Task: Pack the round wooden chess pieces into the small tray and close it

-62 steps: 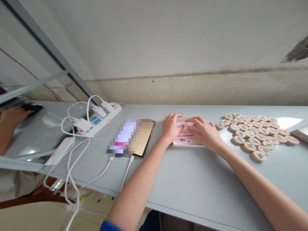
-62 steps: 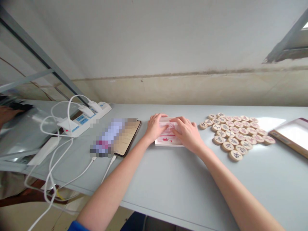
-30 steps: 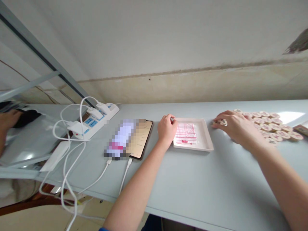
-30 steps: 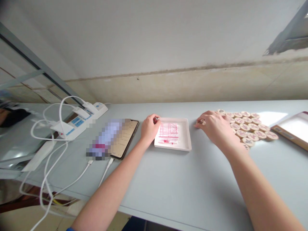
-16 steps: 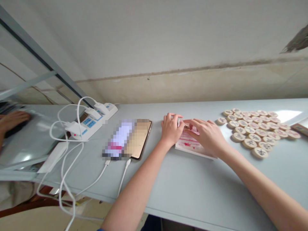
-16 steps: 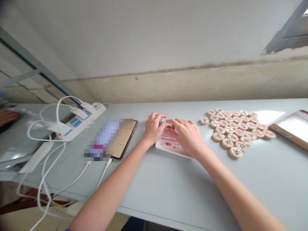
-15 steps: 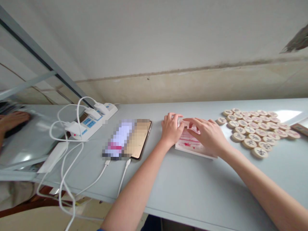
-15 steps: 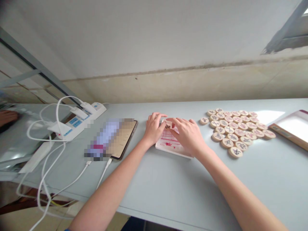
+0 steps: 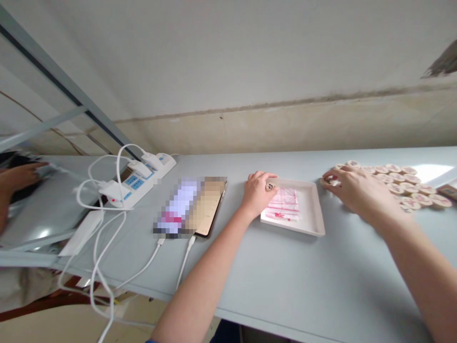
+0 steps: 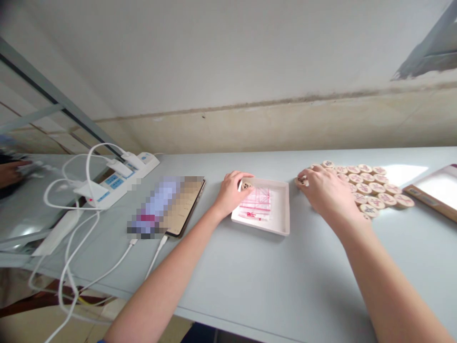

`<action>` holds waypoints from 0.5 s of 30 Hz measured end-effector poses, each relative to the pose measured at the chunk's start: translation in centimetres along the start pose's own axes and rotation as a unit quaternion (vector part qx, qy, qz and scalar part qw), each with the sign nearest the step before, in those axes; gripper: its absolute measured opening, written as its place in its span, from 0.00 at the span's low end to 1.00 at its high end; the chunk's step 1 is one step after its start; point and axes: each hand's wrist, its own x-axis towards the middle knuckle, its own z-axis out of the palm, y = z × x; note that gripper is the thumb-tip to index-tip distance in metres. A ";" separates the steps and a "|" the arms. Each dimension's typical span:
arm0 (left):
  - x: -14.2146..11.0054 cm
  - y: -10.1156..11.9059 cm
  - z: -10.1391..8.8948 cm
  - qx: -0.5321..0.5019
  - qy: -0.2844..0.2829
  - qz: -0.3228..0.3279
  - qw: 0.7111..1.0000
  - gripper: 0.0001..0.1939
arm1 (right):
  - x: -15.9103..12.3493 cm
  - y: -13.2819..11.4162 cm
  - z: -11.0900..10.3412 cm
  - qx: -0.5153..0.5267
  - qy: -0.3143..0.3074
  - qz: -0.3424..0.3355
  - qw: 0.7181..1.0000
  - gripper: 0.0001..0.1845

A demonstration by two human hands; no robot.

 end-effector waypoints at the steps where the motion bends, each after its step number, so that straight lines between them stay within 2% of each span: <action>1: 0.0 0.0 0.0 0.000 0.000 0.003 1.000 0.13 | 0.1 -0.5 -0.2 -0.017 0.010 0.012 1.000 0.13; 4: -0.1 0.1 0.0 0.009 0.001 0.004 1.000 0.12 | 0.3 -2.4 -0.9 0.001 0.043 0.009 0.999 0.15; 7: -0.1 0.2 0.0 0.026 0.012 0.001 1.000 0.11 | 0.3 -4.3 -0.9 0.057 0.030 -0.084 0.994 0.15; 10: -0.2 0.2 0.1 0.036 0.016 0.002 0.999 0.10 | 0.0 -5.8 0.2 0.045 0.007 -0.151 0.987 0.13; 15: -0.1 0.2 0.2 0.037 0.015 0.003 0.999 0.09 | -0.3 -6.6 1.0 -0.010 0.031 -0.165 0.986 0.11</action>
